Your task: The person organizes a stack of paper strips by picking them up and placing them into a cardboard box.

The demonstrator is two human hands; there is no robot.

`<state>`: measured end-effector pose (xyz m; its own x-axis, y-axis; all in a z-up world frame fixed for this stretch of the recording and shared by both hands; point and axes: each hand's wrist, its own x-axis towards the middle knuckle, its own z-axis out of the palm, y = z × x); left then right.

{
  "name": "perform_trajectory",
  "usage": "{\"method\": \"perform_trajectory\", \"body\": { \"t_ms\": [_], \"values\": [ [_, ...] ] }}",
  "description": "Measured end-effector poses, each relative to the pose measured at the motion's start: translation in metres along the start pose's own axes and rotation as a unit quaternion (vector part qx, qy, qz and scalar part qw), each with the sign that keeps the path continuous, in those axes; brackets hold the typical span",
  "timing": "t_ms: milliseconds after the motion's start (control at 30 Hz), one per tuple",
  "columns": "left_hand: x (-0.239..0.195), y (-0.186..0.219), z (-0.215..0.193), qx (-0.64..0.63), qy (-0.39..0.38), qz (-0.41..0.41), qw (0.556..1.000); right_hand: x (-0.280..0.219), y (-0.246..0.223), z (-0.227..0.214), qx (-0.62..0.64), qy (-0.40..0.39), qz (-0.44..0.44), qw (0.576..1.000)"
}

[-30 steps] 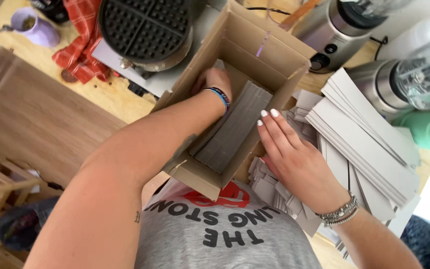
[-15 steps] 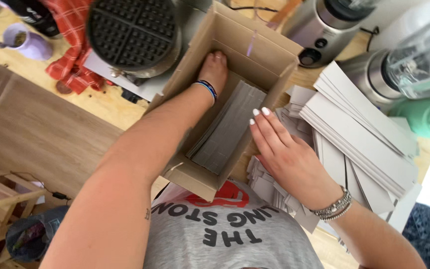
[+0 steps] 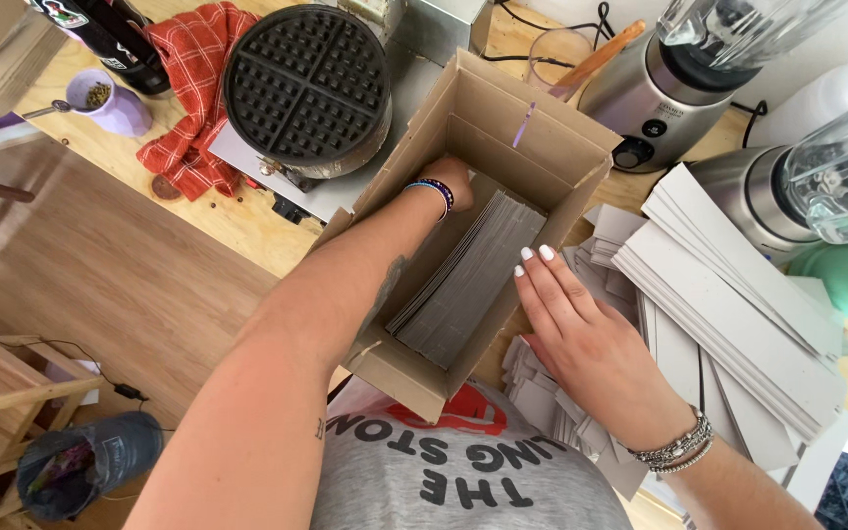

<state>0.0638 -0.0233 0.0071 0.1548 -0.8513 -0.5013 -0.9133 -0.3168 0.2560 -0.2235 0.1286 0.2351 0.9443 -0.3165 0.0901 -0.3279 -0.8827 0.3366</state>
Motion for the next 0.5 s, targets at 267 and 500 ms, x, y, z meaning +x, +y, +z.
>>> {"method": "perform_trajectory", "body": {
  "t_ms": [267, 500],
  "values": [
    [-0.05, 0.018, -0.05, -0.129, -0.123, -0.093, 0.98, 0.005, -0.004, -0.008, -0.011, -0.003, 0.005, 1.0],
    [-0.061, 0.028, -0.038, -0.07, 0.042, -0.1, 0.992, 0.005, -0.005, -0.007, -0.007, 0.003, 0.002, 1.0]
  ]
}}
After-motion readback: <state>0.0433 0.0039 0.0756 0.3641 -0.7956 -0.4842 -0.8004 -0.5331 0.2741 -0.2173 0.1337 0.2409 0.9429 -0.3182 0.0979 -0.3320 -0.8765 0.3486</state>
